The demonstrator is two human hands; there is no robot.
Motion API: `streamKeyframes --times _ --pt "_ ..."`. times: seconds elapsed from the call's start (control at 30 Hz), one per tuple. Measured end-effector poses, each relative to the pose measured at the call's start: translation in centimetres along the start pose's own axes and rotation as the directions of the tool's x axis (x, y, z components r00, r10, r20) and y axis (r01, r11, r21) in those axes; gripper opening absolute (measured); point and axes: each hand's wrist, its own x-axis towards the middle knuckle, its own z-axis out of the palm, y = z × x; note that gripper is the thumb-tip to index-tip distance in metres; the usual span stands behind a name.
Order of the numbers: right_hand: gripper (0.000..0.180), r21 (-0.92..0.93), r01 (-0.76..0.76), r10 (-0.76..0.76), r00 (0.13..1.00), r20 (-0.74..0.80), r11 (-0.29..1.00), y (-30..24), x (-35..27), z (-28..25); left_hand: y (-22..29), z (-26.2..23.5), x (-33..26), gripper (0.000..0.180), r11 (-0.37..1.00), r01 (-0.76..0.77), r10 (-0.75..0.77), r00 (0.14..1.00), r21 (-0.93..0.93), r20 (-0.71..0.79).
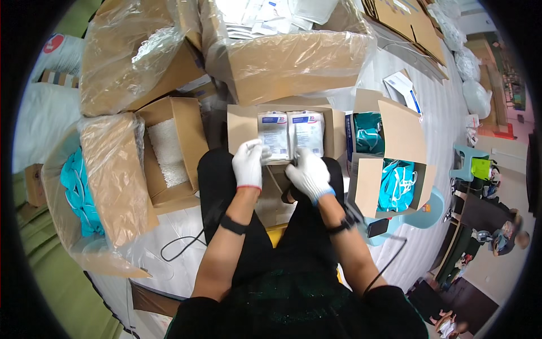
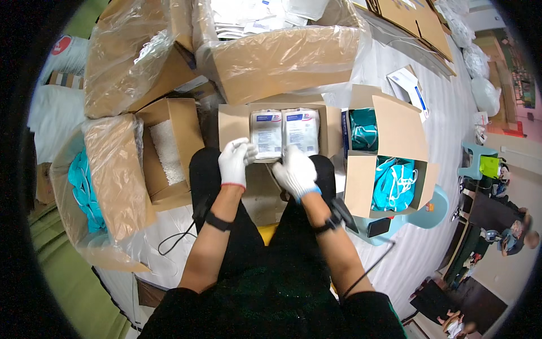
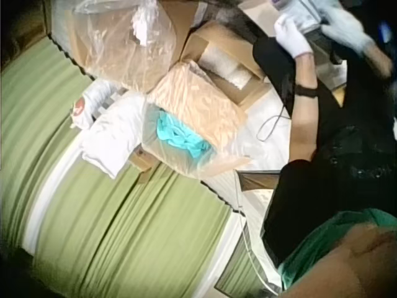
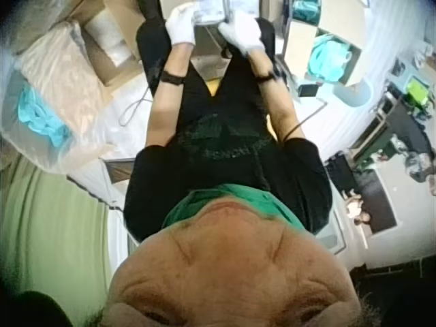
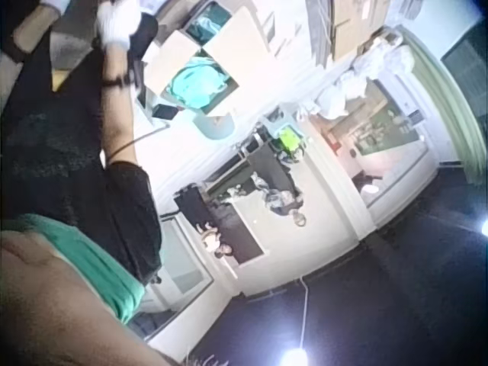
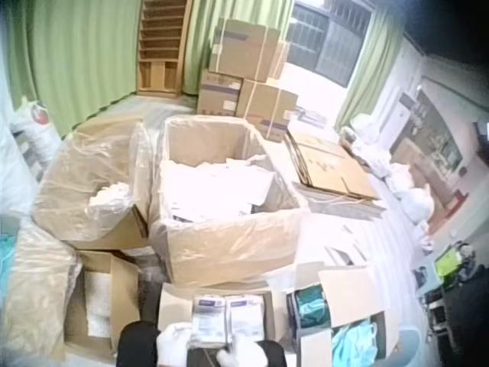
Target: Unpacking and sorting medical mask packages from cardboard boxes.
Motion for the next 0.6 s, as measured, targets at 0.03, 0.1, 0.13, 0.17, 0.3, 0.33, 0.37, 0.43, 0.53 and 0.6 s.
streamKeyframes --times 0.03,0.1,0.13,0.17,0.3,0.33,0.37,0.43,0.53,0.6 --pt "0.048 0.073 0.035 -0.033 0.999 -0.034 0.997 0.3 -2.2 -1.4 -0.8 0.4 1.8 0.021 1.000 0.013 -0.013 1.000 0.010 0.001" --pt "0.052 0.157 0.194 -0.147 0.953 -0.266 0.968 3.0 -6.0 -2.6 -4.4 2.6 6.0 0.027 0.983 0.059 -0.072 0.995 0.176 0.071" --pt "0.054 0.153 0.333 -0.240 0.869 -0.432 0.931 4.5 -7.5 -2.1 -6.1 3.4 7.7 0.031 0.943 0.080 -0.109 0.991 0.324 0.074" --pt "0.057 0.216 0.361 -0.250 0.876 -0.413 0.907 5.0 -9.2 -2.4 -9.5 2.8 10.8 0.036 0.865 -0.018 -0.033 0.995 0.501 0.094" --pt "0.062 0.315 0.343 -0.199 0.890 -0.411 0.885 9.4 -13.2 -1.1 -13.5 7.3 13.1 0.053 0.621 0.009 -0.087 0.995 0.784 0.057" --pt "0.061 0.380 0.294 -0.147 0.917 -0.370 0.877 10.3 -13.6 0.0 -13.8 8.1 13.6 0.054 0.579 0.060 -0.096 0.995 0.813 -0.006" --pt "0.061 0.341 0.342 -0.190 0.893 -0.408 0.876 10.5 -13.2 1.0 -14.2 7.7 14.5 0.056 0.640 0.032 -0.050 0.999 0.768 0.000" --pt "0.061 0.293 0.417 -0.251 0.847 -0.468 0.860 10.4 -12.2 1.5 -14.8 7.8 16.0 0.057 0.755 -0.009 -0.004 1.000 0.656 0.018" --pt "0.061 0.326 0.398 -0.236 0.867 -0.439 0.858 10.7 -11.2 1.5 -15.0 7.7 17.1 0.058 0.905 -0.066 0.038 0.997 0.420 0.074" --pt "0.061 0.281 0.424 -0.261 0.842 -0.472 0.861 10.7 -10.8 1.3 -14.2 9.0 16.9 0.056 0.819 0.009 -0.041 0.998 0.573 0.043"
